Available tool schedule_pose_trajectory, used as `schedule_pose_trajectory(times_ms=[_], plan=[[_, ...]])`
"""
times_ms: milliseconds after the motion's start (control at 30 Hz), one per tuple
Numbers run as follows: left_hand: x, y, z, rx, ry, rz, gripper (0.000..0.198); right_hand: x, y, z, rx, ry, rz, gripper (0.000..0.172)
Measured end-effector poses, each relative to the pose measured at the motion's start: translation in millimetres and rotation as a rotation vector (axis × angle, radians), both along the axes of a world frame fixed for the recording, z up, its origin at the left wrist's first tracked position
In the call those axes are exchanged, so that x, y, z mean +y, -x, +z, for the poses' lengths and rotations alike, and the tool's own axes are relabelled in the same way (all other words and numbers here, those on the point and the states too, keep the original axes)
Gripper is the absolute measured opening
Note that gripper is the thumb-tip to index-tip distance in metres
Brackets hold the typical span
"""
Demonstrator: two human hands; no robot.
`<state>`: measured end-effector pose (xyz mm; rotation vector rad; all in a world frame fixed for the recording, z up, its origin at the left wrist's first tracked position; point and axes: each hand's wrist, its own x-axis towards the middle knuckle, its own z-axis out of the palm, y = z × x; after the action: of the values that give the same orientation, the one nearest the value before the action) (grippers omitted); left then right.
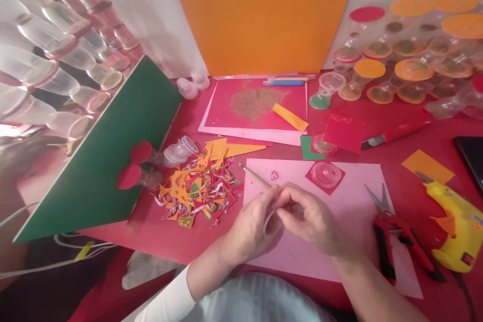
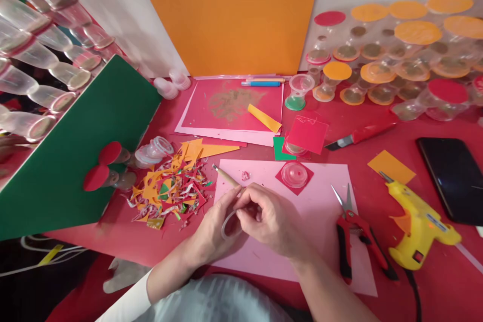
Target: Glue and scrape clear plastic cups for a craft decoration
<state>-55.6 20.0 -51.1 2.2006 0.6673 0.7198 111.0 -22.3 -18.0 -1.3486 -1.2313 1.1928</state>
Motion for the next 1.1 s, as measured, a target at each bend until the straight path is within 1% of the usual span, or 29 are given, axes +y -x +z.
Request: schedule_pose_trajectory(times_ms=[133, 300, 400, 500, 567, 700, 867, 967, 1100], plan=[[-0.5, 0.0, 1.4, 0.020, -0.106, -0.007, 0.074, -2.1, -0.7, -4.1, -0.067, -0.072, 0.001, 0.014], [0.0, -0.2, 4.2, 0.072, -0.154, 0.015, 0.067, -3.9, -1.2, -6.7, -0.080, -0.083, -0.020, 0.017], [0.9, -0.6, 5.3, 0.004, -0.087, 0.004, 0.068, -2.9, -0.5, -6.0, -0.026, -0.038, -0.039, 0.014], [1.7, -1.5, 4.8, -0.046, 0.043, -0.009, 0.071, -1.2, 1.9, -4.5, 0.073, 0.039, -0.112, 0.008], [2.2, -2.8, 4.6, -0.076, 0.116, -0.002, 0.071, -0.2, 4.1, -3.4, 0.144, 0.062, -0.152, 0.006], [4.0, -7.3, 7.7, -0.176, 0.183, -0.028, 0.072, 1.1, 7.7, -3.5, 0.254, 0.099, -0.197, 0.001], [6.0, -9.5, 11.6, -0.235, 0.277, -0.043, 0.073, 2.4, 9.9, -6.9, 0.382, 0.144, -0.267, 0.005], [6.3, -6.9, 10.3, -0.220, 0.289, -0.022, 0.072, 2.5, 10.5, -6.2, 0.348, 0.142, -0.264, 0.012], [6.6, -2.6, 7.9, -0.170, 0.318, 0.069, 0.071, 0.8, 10.9, -7.3, 0.253, 0.114, -0.243, 0.028]])
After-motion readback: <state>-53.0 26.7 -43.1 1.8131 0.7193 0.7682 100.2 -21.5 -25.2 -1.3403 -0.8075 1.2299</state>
